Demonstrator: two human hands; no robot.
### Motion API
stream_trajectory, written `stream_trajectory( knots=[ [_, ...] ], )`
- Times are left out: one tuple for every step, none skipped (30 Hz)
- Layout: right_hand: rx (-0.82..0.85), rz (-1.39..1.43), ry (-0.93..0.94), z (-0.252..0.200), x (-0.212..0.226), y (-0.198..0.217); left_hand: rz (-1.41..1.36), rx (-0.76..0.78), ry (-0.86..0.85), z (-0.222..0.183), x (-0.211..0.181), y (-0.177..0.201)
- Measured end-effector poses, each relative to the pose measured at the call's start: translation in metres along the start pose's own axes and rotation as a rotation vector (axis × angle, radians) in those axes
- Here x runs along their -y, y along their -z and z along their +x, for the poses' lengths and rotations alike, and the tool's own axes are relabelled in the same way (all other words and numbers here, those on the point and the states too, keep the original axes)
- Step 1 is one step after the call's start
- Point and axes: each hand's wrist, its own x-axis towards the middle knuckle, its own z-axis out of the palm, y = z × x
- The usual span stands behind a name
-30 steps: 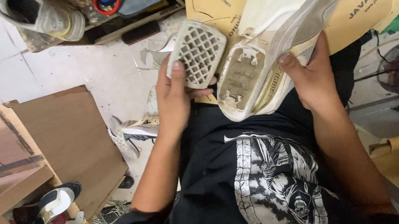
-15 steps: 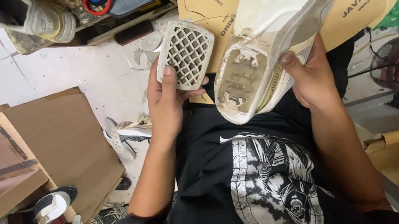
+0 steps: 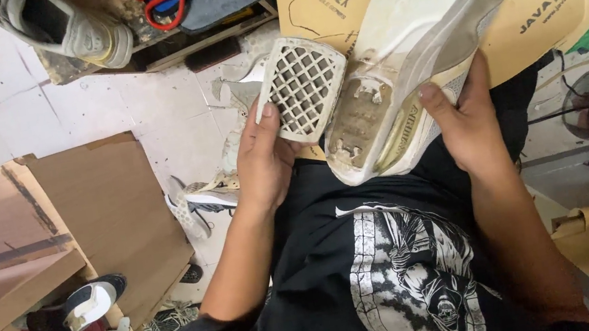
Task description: Trimming excess material from a shoe sole using scissors and fitting it to the shoe body.
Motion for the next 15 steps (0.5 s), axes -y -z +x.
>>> stream_trajectory(
  knots=[
    [0.0,-0.031,-0.018,-0.001,0.009,-0.001,0.031,0.004,0.025,0.0,0.0,0.0],
    [0.001,-0.059,-0.035,-0.002,0.019,-0.003,0.064,0.007,0.049,-0.001,-0.001,0.0],
    [-0.002,-0.06,-0.033,-0.004,0.017,0.0,0.064,0.01,0.048,-0.001,-0.004,-0.003],
    [-0.019,-0.09,-0.053,-0.007,0.016,0.002,0.048,0.024,0.06,-0.002,-0.008,-0.007],
    [-0.036,-0.12,-0.072,-0.01,0.014,0.004,0.032,0.037,0.073,-0.002,-0.011,-0.011],
    [-0.037,-0.121,-0.072,-0.011,0.021,0.005,0.031,0.039,0.073,-0.003,-0.013,-0.013],
    [-0.039,-0.208,-0.105,-0.012,0.028,0.006,0.043,0.051,0.077,-0.004,-0.015,-0.014],
    [-0.039,-0.294,-0.139,-0.014,0.035,0.007,0.056,0.063,0.081,-0.005,-0.017,-0.016],
    [-0.04,-0.295,-0.139,-0.015,0.048,0.005,0.055,0.063,0.082,-0.003,-0.009,-0.011],
    [-0.06,-0.393,-0.298,-0.016,0.061,0.003,-0.053,0.046,0.141,0.0,-0.003,-0.005],
    [-0.079,-0.49,-0.459,-0.017,0.075,0.001,-0.16,0.028,0.2,0.002,0.003,0.0],
    [-0.088,-0.489,-0.456,-0.021,0.073,0.004,-0.159,0.037,0.2,0.0,-0.002,0.0],
    [-0.118,-0.52,-0.32,-0.026,0.071,0.007,0.172,0.082,0.131,-0.002,-0.007,0.0],
    [-0.156,-0.551,-0.186,-0.032,0.069,0.011,0.503,0.131,0.057,-0.004,-0.011,-0.002],
    [-0.172,-0.552,-0.185,-0.034,0.072,0.015,0.504,0.147,0.055,-0.01,-0.021,-0.009]
  ],
)
